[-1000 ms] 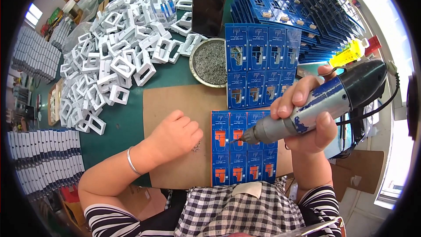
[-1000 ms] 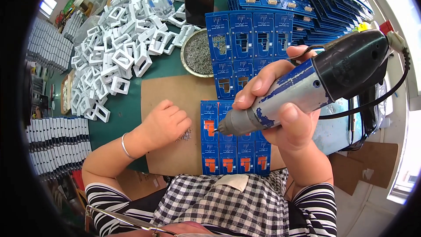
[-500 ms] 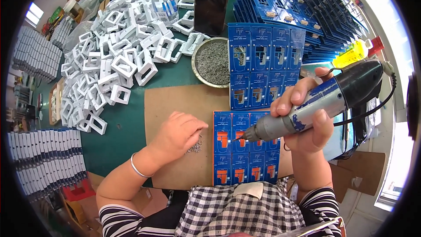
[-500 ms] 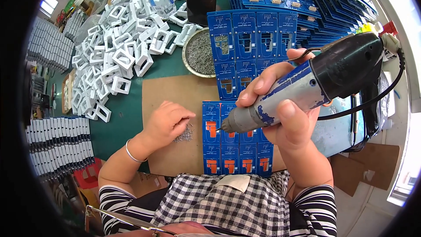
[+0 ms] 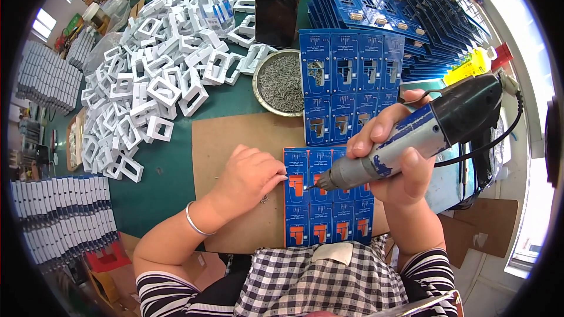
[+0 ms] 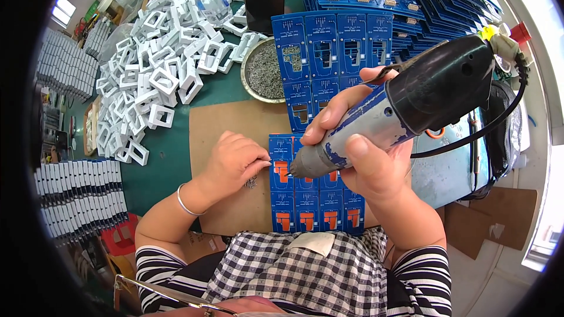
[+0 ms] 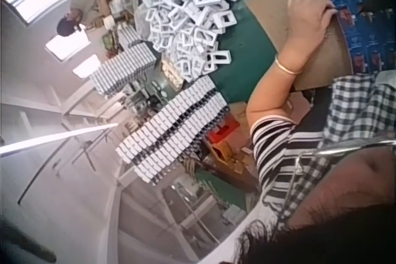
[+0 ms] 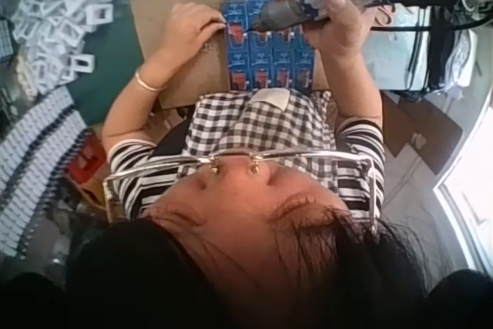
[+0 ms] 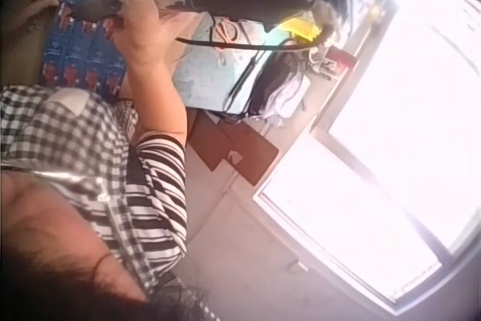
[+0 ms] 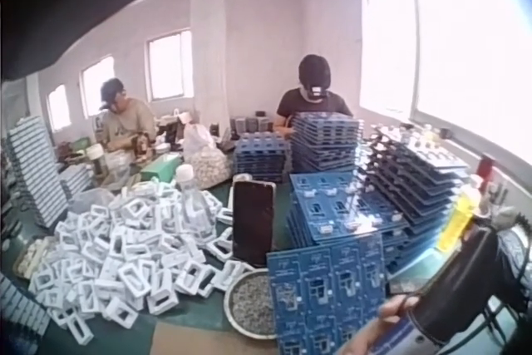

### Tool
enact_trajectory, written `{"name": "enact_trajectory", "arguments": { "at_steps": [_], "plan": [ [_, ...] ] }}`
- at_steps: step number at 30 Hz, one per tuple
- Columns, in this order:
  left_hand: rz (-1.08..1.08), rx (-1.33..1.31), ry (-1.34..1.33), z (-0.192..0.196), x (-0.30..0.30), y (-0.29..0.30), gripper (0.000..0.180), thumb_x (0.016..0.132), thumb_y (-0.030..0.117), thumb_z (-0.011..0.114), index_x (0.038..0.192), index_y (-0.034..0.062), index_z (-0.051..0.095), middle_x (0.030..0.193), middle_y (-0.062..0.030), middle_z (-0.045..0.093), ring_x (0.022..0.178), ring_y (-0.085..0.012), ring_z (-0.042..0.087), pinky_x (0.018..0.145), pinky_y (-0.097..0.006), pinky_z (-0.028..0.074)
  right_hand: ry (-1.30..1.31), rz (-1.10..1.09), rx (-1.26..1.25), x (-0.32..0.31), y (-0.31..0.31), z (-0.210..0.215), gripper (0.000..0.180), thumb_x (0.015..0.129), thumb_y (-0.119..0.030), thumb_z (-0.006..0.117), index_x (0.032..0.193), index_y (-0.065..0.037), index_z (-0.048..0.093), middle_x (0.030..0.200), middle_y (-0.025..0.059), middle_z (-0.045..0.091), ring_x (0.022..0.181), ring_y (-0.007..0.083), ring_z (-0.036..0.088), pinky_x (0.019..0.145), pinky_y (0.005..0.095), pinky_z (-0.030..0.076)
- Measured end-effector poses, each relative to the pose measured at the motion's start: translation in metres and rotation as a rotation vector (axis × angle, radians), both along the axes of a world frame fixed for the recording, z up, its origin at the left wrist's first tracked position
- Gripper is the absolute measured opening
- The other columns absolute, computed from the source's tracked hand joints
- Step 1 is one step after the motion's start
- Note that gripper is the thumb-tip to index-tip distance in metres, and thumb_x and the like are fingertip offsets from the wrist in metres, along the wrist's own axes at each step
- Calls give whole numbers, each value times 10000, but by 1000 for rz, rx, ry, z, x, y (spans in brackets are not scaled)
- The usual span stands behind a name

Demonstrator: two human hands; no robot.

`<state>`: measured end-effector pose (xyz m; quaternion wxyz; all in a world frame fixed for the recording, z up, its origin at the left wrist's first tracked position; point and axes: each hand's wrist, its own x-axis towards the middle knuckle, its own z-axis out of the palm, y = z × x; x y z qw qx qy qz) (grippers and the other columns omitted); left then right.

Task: The person assembles electronic components onto printed circuit boards by securing them with screws using an electric screwdriver.

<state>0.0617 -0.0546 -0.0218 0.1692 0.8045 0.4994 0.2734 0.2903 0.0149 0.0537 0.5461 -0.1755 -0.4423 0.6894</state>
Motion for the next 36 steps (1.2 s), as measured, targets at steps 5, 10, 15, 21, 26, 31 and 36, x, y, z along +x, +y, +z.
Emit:
{"name": "enact_trajectory", "arguments": {
  "at_steps": [5, 10, 15, 21, 26, 31, 36],
  "plan": [
    [-56, 86, 156, 7, 0, 5, 128, 734, 140, 739, 813, 130, 638, 783, 5, 610, 751, -199, 556, 744, -354, 389, -11, 7, 48, -3, -1, -1, 695, 778, -217, 739, 1323, -127, 317, 926, 123, 584, 823, 277, 654, 782, 433, 547],
    [-122, 127, 350, 14, 3, 11, 132, 736, 186, 721, 826, 144, 634, 767, 16, 578, 764, -183, 533, 765, -356, 370, 7, 1, 220, -19, -1, -1, 644, 742, -154, 743, 1232, -4, 353, 893, 111, 627, 789, 213, 656, 786, 349, 529],
    [-45, 191, 237, 7, 5, 7, 54, 754, 142, 656, 793, 144, 617, 740, 22, 562, 739, -164, 530, 763, -338, 373, -420, 84, 512, -21, 5, 3, 611, 797, -189, 749, 1242, -81, 344, 845, 118, 600, 763, 267, 658, 739, 432, 561],
    [-15, 200, 198, 2, 3, 5, 65, 765, 160, 672, 797, 141, 619, 756, 27, 589, 754, -159, 547, 766, -342, 378, -468, 116, 579, -30, 6, -3, 603, 779, -143, 721, 1242, -68, 342, 847, 131, 607, 785, 273, 657, 753, 430, 558],
    [-3, 194, 180, 3, 4, 5, 72, 765, 162, 673, 782, 137, 608, 747, 27, 589, 754, -161, 550, 768, -344, 379, -425, 195, 479, -31, 3, -3, 598, 748, -71, 698, 1239, -59, 357, 863, 149, 618, 800, 264, 663, 745, 405, 563],
    [-9, 179, 112, -1, 3, 7, 90, 756, 132, 661, 741, 133, 572, 726, 21, 572, 740, -172, 542, 754, -349, 376, -401, 127, 540, -41, -6, -19, 597, 692, 12, 696, 1207, -58, 403, 874, 164, 640, 806, 246, 671, 729, 356, 563],
    [-34, 45, -94, -11, -4, 7, 94, 751, 103, 665, 754, 146, 582, 718, 18, 576, 739, -179, 543, 763, -359, 360, -631, 82, 687, -45, -2, -18, 548, 640, 42, 711, 1114, -65, 458, 851, 140, 656, 789, 236, 676, 726, 352, 556]
  ]
}}
